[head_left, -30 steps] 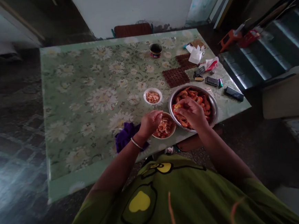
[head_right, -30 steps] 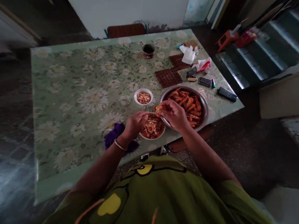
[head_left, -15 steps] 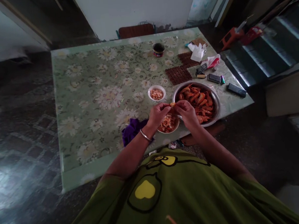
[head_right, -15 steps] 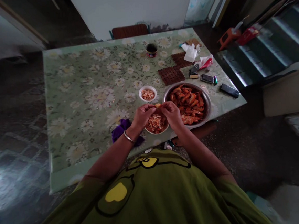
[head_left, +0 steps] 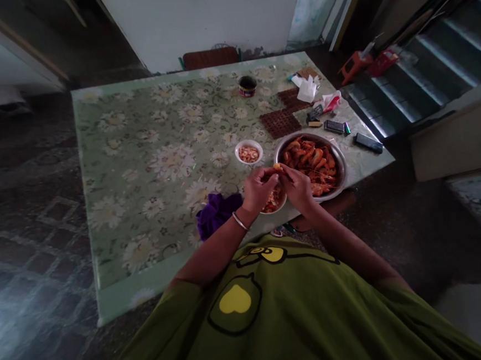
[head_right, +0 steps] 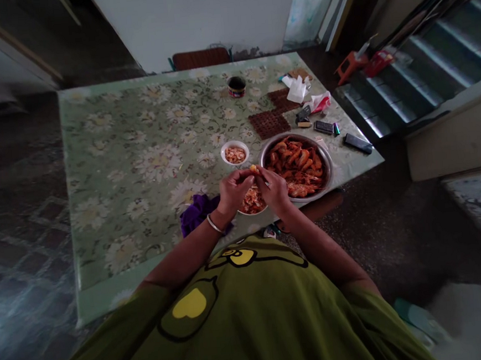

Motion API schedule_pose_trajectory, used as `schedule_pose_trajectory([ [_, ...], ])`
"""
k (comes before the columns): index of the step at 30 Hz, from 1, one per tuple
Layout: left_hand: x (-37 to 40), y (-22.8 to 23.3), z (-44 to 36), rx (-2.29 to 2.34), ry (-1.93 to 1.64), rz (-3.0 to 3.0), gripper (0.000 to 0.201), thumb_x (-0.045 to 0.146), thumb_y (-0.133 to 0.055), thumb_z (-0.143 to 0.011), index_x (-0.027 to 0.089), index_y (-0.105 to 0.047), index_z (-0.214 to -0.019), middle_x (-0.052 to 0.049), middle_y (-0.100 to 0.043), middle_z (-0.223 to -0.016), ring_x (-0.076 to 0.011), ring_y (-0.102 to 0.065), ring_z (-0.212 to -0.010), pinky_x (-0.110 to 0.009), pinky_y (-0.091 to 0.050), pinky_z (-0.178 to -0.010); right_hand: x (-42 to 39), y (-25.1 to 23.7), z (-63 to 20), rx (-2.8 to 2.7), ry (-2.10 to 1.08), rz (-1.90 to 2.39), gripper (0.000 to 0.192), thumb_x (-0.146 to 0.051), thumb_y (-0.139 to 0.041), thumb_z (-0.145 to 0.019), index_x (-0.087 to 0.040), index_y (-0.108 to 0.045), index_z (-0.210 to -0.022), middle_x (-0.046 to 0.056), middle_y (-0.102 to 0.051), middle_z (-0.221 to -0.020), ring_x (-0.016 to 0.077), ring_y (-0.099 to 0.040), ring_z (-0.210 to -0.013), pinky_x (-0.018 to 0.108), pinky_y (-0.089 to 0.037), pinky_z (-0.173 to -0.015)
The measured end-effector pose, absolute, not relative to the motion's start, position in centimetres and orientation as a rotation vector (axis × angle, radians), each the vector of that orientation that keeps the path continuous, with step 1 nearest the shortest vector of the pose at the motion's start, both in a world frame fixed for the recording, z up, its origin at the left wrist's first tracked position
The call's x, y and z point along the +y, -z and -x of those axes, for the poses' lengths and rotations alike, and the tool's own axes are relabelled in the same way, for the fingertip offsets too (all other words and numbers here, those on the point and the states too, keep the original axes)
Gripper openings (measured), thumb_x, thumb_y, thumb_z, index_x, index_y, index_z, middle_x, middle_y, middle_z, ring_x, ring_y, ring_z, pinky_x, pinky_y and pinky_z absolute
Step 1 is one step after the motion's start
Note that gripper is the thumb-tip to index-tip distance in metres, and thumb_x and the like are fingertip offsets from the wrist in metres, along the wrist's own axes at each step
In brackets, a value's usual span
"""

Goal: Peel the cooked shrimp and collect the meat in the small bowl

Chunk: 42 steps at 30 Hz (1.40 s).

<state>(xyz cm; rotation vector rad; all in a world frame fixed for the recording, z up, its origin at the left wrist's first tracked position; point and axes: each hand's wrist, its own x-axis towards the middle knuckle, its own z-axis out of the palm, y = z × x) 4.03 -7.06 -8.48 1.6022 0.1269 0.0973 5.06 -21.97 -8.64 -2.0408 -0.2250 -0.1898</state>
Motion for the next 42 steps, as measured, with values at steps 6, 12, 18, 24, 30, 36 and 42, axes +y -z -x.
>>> schedule_pose_trajectory([
  [6, -6.6, 8.5, -3.8, 0.118, -0.140, -1.658, 0.006, 0.020, -0.072, -0.085, 0.017, -0.077, -0.088, -0.005, -0.078, -0.086, -0.0168, -0.071, -0.079, -0.029, -0.055, -0.080, -21.3, 8.8, -4.9, 0.058, 0.087, 1.823, 0.039, -0.058, -0.070, -0.087, -0.023, -0.082, -0.097, 0.004, -0.080, -0.095, 0.0244, -0.075, -0.090, 0.039, -0.063, -0.087],
  [12, -3.1, 3.7, -1.3, -0.026, -0.019, -1.360, 0.021, 0.038, -0.078, -0.087, 0.018, -0.079, -0.088, -0.004, -0.075, -0.080, -0.0143, -0.066, -0.070, -0.026, -0.053, -0.068, -22.3, 8.0, -4.0, 0.186, -0.022, 1.650, 0.043, -0.063, -0.078, -0.078, -0.021, -0.077, -0.089, 0.001, -0.074, -0.076, 0.0183, -0.070, -0.069, 0.034, -0.063, -0.072],
  [18, 2.0, -8.3, 2.9, -0.617, 0.002, -1.234, 0.038, 0.058, -0.073, -0.094, 0.021, -0.082, -0.089, -0.008, -0.075, -0.086, -0.0166, -0.069, -0.072, -0.029, -0.056, -0.067, -23.4, 6.8, -2.9, 0.237, -0.018, 1.628, 0.037, -0.059, -0.079, -0.080, -0.022, -0.075, -0.084, 0.000, -0.072, -0.072, 0.0158, -0.068, -0.068, 0.031, -0.059, -0.071],
  [24, 1.0, -12.9, 6.4, -0.683, 0.111, -1.216, 0.038, 0.053, -0.067, -0.100, 0.021, -0.078, -0.083, -0.003, -0.073, -0.085, -0.0120, -0.068, -0.067, -0.025, -0.058, -0.070, -23.9, 6.6, -2.9, 0.232, -0.059, 1.583, 0.038, -0.060, -0.082, -0.076, -0.023, -0.074, -0.079, -0.001, -0.070, -0.071, 0.0149, -0.067, -0.067, 0.030, -0.058, -0.069],
  [30, -1.2, -14.9, 7.8, -0.581, 0.150, -1.308, 0.054, 0.069, -0.060, -0.098, 0.020, -0.080, -0.090, -0.006, -0.070, -0.079, -0.0146, -0.066, -0.067, -0.028, -0.055, -0.066, -24.7, 7.1, -3.4, 0.180, -0.118, 1.579, 0.038, -0.059, -0.082, -0.077, -0.022, -0.075, -0.081, -0.001, -0.070, -0.071, 0.0144, -0.066, -0.063, 0.031, -0.058, -0.068],
  [36, -2.8, -13.1, 6.0, -0.632, 0.148, -1.283, 0.057, 0.075, -0.062, -0.094, 0.021, -0.080, -0.097, -0.007, -0.070, -0.084, -0.0149, -0.066, -0.069, -0.028, -0.055, -0.067, -25.8, 7.9, -4.4, 0.197, -0.159, 1.485, 0.035, -0.055, -0.085, -0.073, -0.023, -0.077, -0.084, -0.002, -0.072, -0.073, 0.0137, -0.067, -0.063, 0.031, -0.060, -0.069],
  [42, -5.1, -7.6, 4.4, -0.554, -0.006, -1.265, 0.052, 0.069, -0.064, -0.096, 0.021, -0.081, -0.099, -0.011, -0.075, -0.087, -0.0180, -0.068, -0.070, -0.031, -0.055, -0.066, -27.0, 8.5, -5.3, 0.170, -0.270, 1.459, 0.035, -0.054, -0.084, -0.072, -0.022, -0.075, -0.080, -0.001, -0.071, -0.073, 0.0143, -0.066, -0.064, 0.030, -0.059, -0.068],
])
